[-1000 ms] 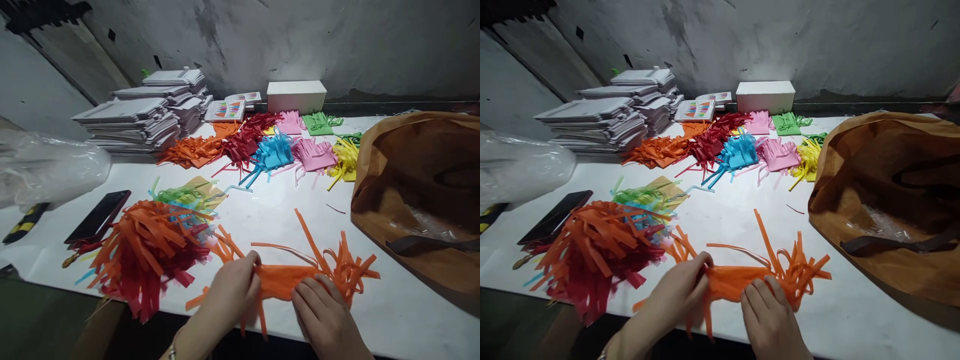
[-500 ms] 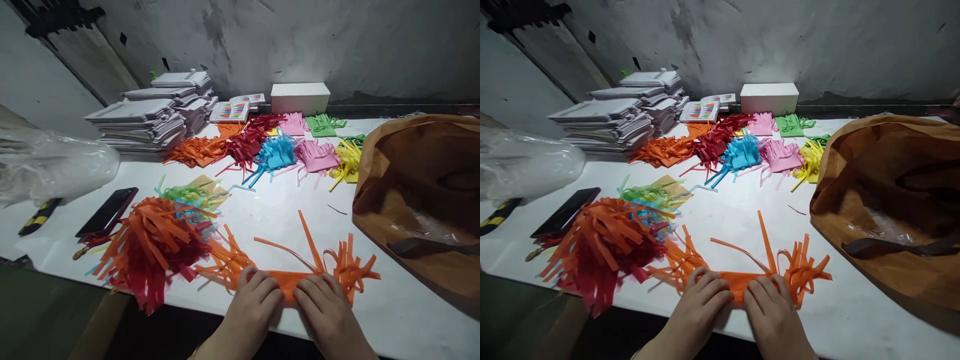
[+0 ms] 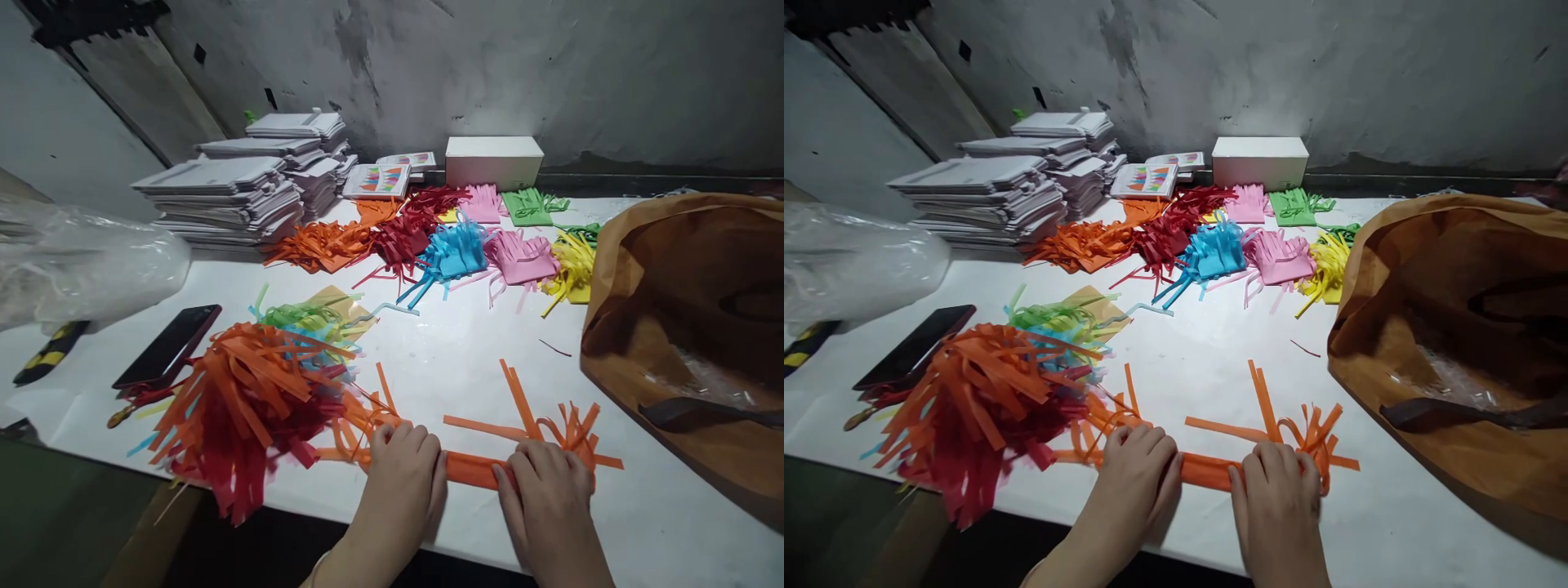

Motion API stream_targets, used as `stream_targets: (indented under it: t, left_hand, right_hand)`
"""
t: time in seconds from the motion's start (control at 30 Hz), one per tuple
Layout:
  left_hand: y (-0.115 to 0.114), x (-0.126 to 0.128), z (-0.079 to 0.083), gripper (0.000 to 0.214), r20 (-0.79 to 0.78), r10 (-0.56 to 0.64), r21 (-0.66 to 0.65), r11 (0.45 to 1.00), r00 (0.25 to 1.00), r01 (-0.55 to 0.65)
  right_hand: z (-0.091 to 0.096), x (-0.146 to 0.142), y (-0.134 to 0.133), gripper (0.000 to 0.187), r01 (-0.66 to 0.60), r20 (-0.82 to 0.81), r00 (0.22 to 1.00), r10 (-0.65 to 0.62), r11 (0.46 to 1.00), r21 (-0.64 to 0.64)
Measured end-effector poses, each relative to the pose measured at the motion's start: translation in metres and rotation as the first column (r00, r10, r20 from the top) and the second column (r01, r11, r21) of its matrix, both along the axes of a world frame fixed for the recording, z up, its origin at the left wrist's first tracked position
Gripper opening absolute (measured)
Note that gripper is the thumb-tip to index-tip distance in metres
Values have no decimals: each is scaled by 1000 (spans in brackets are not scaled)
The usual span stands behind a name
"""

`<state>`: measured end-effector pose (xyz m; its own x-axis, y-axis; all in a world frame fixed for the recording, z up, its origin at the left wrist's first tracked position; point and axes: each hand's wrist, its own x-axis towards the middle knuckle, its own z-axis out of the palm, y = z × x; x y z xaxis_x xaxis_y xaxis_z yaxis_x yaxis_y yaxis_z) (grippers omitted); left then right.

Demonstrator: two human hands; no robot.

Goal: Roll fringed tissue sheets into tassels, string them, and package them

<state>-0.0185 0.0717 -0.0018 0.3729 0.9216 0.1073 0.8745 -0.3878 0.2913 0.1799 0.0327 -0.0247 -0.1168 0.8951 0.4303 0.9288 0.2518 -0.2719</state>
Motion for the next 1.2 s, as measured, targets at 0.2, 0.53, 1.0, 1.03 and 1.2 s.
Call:
stream_targets:
  t: [0.2, 0.53, 1.0, 1.03, 1.2]
  left_hand:
    - [-4, 4, 1, 14, 43, 54, 36, 998, 998, -56]
    - [-11, -7, -2, 16, 158, -322, 179, 939, 933, 294]
    - [-21, -10, -6, 19, 169, -399, 218, 907, 901, 361]
    - [-21, -11, -5, 19, 171, -405, 219, 904, 898, 366]
    - [-24, -7, 1, 17, 231, -286, 108, 957, 930, 268]
  right_hand:
    - [1, -8, -1, 15, -164, -69, 981, 181, 966, 200]
    - [4, -12, -1, 26, -263, -205, 938, 279, 960, 98]
    - [-10, 14, -35, 31, -239, -100, 961, 256, 958, 155]
    - [-10, 18, -36, 29, -242, -97, 961, 258, 959, 145]
    - [-8, 23, -34, 12, -167, -82, 982, 170, 985, 36]
